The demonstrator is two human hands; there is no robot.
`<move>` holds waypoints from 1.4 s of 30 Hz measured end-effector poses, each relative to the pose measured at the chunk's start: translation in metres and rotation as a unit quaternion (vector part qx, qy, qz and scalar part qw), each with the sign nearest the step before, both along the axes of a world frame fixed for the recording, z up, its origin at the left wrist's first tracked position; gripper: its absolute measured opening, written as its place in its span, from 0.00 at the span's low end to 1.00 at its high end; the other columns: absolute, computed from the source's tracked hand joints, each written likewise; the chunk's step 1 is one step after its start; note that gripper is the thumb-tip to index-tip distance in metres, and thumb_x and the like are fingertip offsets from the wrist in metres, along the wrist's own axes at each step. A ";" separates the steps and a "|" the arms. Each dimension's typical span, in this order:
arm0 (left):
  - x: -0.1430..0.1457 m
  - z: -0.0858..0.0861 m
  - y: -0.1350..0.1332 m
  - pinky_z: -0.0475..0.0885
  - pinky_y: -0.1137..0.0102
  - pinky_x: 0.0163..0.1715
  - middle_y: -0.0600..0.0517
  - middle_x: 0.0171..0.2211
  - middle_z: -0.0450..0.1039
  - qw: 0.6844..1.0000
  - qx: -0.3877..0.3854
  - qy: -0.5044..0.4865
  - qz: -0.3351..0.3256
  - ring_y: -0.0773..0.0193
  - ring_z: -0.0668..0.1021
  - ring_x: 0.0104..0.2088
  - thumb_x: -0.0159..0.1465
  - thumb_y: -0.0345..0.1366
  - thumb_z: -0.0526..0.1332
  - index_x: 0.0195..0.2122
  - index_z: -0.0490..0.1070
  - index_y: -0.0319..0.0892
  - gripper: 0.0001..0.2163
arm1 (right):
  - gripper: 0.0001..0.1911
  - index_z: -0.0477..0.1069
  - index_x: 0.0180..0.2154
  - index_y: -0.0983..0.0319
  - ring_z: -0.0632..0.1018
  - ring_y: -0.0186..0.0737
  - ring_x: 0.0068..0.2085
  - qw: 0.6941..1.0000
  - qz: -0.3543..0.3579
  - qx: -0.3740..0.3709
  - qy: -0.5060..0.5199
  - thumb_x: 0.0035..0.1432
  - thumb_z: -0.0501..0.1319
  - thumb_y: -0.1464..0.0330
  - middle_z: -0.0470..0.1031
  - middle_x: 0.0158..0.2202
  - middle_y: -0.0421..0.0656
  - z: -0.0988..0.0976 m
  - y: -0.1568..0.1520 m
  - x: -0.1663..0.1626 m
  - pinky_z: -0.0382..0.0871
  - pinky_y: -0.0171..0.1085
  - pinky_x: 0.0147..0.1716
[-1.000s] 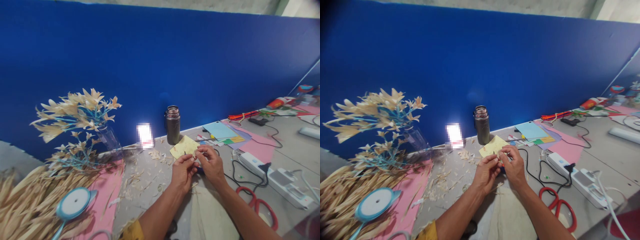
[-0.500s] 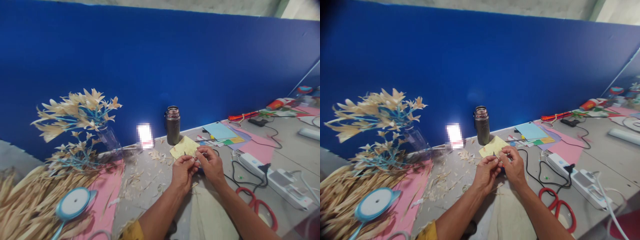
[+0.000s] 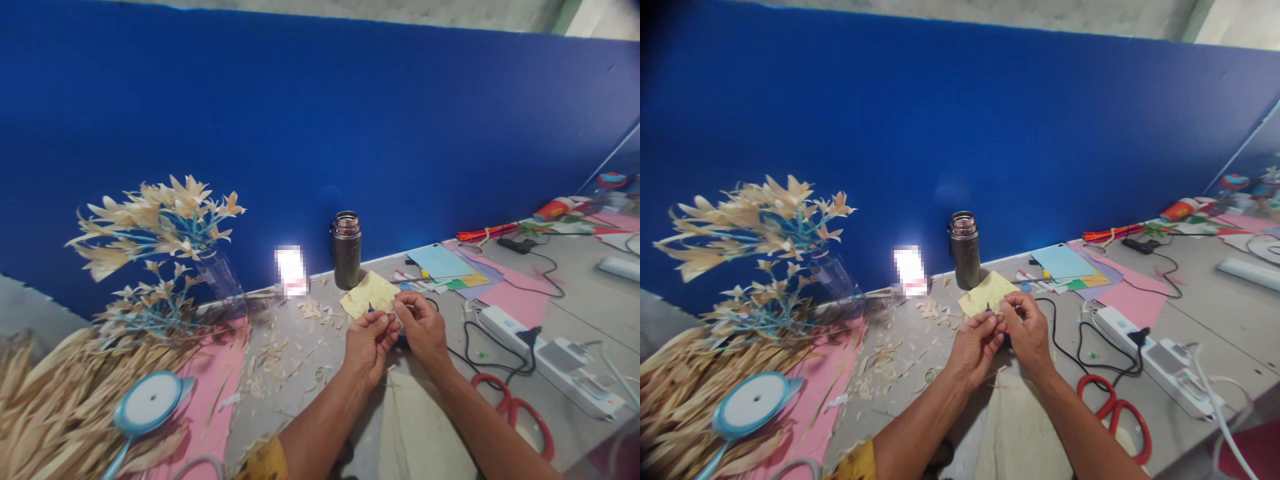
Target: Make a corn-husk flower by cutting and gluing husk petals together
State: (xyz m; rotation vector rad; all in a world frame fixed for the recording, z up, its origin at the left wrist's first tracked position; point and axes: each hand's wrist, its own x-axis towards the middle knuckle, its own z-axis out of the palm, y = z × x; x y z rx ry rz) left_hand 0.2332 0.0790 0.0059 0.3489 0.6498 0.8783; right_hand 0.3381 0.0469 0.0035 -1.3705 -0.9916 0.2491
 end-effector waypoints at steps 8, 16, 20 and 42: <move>0.000 0.002 -0.001 0.76 0.76 0.25 0.46 0.27 0.79 1.000 -0.003 -0.009 -0.002 0.66 0.81 0.25 0.53 0.22 0.72 0.31 0.75 0.34 0.08 | 0.10 0.74 0.34 0.60 0.77 0.43 0.38 1.000 -0.005 -0.003 -0.015 0.60 0.63 0.60 0.77 0.37 0.44 0.003 -0.001 -0.001 0.72 0.40 0.38; 0.000 0.000 -0.001 0.76 0.76 0.25 0.46 0.27 0.80 1.000 0.007 -0.010 0.002 0.66 0.81 0.25 0.49 0.24 0.74 0.31 0.74 0.34 0.11 | 0.09 0.74 0.33 0.60 0.77 0.43 0.38 1.000 0.001 -0.003 -0.017 0.59 0.63 0.61 0.76 0.38 0.44 0.001 0.000 -0.001 0.72 0.40 0.38; 0.000 -0.001 0.001 0.74 0.76 0.24 0.48 0.24 0.78 1.000 0.015 -0.010 0.004 0.66 0.79 0.24 0.47 0.25 0.75 0.30 0.73 0.35 0.13 | 0.10 0.74 0.32 0.60 0.77 0.44 0.39 1.000 0.009 -0.005 -0.015 0.59 0.63 0.60 0.77 0.38 0.45 0.001 -0.001 -0.001 0.72 0.40 0.37; -0.001 -0.004 0.002 0.69 0.76 0.23 0.52 0.21 0.74 0.998 0.060 0.013 0.000 0.68 0.76 0.23 0.42 0.30 0.77 0.28 0.72 0.37 0.16 | 0.10 0.74 0.29 0.60 0.76 0.44 0.38 0.999 0.020 -0.013 -0.022 0.57 0.65 0.61 0.76 0.36 0.45 0.004 -0.001 0.000 0.70 0.39 0.34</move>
